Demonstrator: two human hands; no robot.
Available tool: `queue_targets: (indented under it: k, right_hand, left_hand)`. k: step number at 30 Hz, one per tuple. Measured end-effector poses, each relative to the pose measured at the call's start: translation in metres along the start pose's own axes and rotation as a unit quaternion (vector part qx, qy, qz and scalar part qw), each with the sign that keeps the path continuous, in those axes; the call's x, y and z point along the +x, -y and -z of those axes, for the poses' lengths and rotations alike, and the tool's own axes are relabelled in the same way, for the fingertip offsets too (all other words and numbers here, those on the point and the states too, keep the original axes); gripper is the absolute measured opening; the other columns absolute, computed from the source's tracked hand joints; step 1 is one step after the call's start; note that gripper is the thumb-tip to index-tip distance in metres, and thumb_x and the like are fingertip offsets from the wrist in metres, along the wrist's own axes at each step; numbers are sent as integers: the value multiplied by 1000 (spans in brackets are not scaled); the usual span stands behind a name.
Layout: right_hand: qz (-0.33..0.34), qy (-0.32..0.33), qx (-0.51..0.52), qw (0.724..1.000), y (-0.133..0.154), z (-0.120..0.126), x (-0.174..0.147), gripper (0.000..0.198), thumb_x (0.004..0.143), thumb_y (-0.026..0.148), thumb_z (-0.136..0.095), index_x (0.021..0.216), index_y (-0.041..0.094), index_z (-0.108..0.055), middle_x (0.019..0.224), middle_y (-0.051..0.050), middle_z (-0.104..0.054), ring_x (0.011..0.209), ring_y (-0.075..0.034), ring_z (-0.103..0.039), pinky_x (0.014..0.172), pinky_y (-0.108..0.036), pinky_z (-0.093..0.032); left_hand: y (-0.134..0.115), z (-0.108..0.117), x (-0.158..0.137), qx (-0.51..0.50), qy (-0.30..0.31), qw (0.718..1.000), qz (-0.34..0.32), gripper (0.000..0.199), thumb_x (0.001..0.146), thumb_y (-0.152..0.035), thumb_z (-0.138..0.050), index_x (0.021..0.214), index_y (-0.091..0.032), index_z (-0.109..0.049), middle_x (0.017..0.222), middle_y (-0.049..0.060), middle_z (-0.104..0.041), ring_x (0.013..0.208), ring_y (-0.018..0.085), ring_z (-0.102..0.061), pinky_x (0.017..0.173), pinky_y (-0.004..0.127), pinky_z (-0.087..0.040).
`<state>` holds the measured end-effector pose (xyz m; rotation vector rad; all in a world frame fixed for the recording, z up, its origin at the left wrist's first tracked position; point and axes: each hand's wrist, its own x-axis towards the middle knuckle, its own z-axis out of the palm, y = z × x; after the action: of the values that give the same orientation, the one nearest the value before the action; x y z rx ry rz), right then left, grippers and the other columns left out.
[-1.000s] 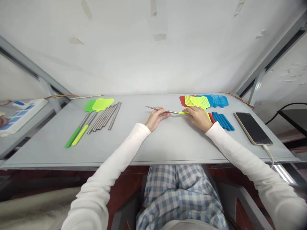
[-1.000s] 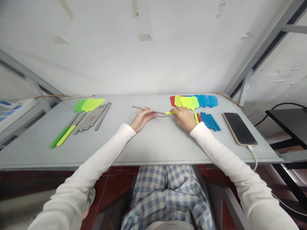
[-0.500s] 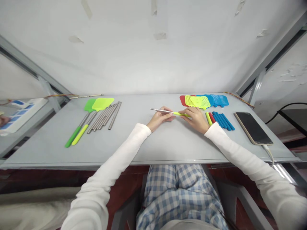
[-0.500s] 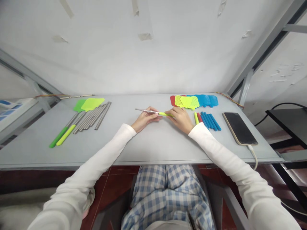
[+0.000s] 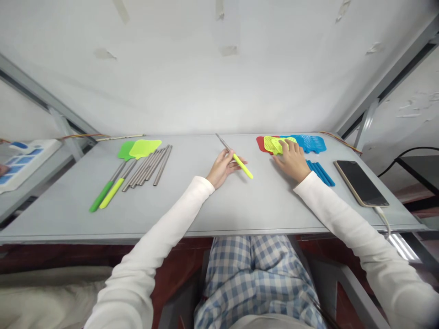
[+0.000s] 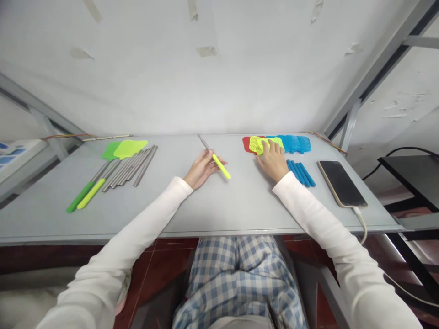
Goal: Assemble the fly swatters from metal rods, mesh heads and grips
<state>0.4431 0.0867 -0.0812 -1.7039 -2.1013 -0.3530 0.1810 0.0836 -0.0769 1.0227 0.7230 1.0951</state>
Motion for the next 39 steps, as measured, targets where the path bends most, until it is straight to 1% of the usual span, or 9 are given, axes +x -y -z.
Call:
queue_targets:
  k: [5, 9, 12, 16, 19, 25, 28, 31, 39]
  right_hand:
    - [-57, 17, -68, 996, -21, -16, 1, 46, 88, 25, -45, 127, 4, -54, 107, -26, -65, 99, -37, -55, 82, -47, -39]
    - [-63, 23, -67, 995, -20, -6, 6, 40, 85, 12, -38, 116, 7, -63, 99, -23, -67, 89, -32, -57, 79, -43, -38]
    - [-96, -4, -35, 995, -15, 12, 9, 38, 88, 14, -36, 111, 12, -66, 97, -21, -69, 94, -34, -57, 83, -47, -37]
    - [-149, -133, 97, 975, -10, 29, 11, 30, 92, 28, -41, 108, 19, -66, 96, -16, -70, 108, -35, -54, 95, -52, -36]
    - [-204, -166, 323, 909, -7, 28, 14, 24, 88, 35, -51, 105, 22, -63, 105, -11, -70, 105, -29, -60, 93, -48, -43]
    - [-305, -8, 717, 627, 7, 13, 13, 18, 73, 23, -71, 89, 24, -62, 106, -3, -72, 97, -18, -68, 92, -33, -55]
    - [-315, 32, 776, 545, 17, 8, 9, 19, 72, 14, -72, 86, 24, -65, 102, 0, -74, 100, -15, -68, 96, -27, -55]
    - [-318, 47, 799, 508, 23, 4, 6, 20, 75, 10, -70, 88, 25, -67, 101, 1, -75, 105, -13, -68, 99, -25, -55]
    - [-307, 55, 814, 490, 26, 0, 4, 21, 76, 11, -71, 91, 25, -69, 107, 1, -74, 118, -14, -63, 105, -23, -52]
  left_hand:
    - [-13, 3, 2, 44, -54, 996, -48, 33, 88, -58, -56, 102, -29, -51, 63, -9, -42, 44, 6, -46, 50, 20, -41]
    - [-18, 9, 2, 222, -89, 963, -126, 31, 88, -56, -56, 104, -29, -61, 65, -6, -44, 46, 7, -37, 47, 22, -31]
    - [-17, 12, -2, 412, -110, 884, -193, 27, 89, -49, -59, 104, -28, -69, 76, -1, -55, 64, 12, -49, 62, 24, -37]
    - [-14, 12, -7, 618, -61, 758, -199, 27, 92, -44, -57, 110, -32, -73, 92, 4, -62, 81, 17, -57, 65, 27, -34]
    - [-12, 12, -8, 667, -51, 716, -200, 30, 94, -45, -52, 114, -34, -72, 92, 5, -62, 81, 18, -57, 63, 28, -33]
    - [-11, 14, -7, 677, -78, 700, -213, 31, 95, -45, -51, 116, -34, -72, 94, 4, -63, 80, 16, -59, 61, 26, -35]
    - [-10, 14, -7, 684, -82, 692, -216, 30, 95, -44, -52, 115, -34, -71, 94, 3, -63, 80, 14, -59, 61, 25, -35]
    - [-10, 14, -8, 690, -82, 684, -221, 29, 96, -44, -52, 114, -34, -72, 93, 2, -63, 79, 13, -60, 60, 24, -36]
    - [-9, 15, -7, 676, -82, 697, -223, 29, 96, -44, -52, 115, -33, -71, 94, 2, -64, 76, 11, -61, 61, 23, -38]
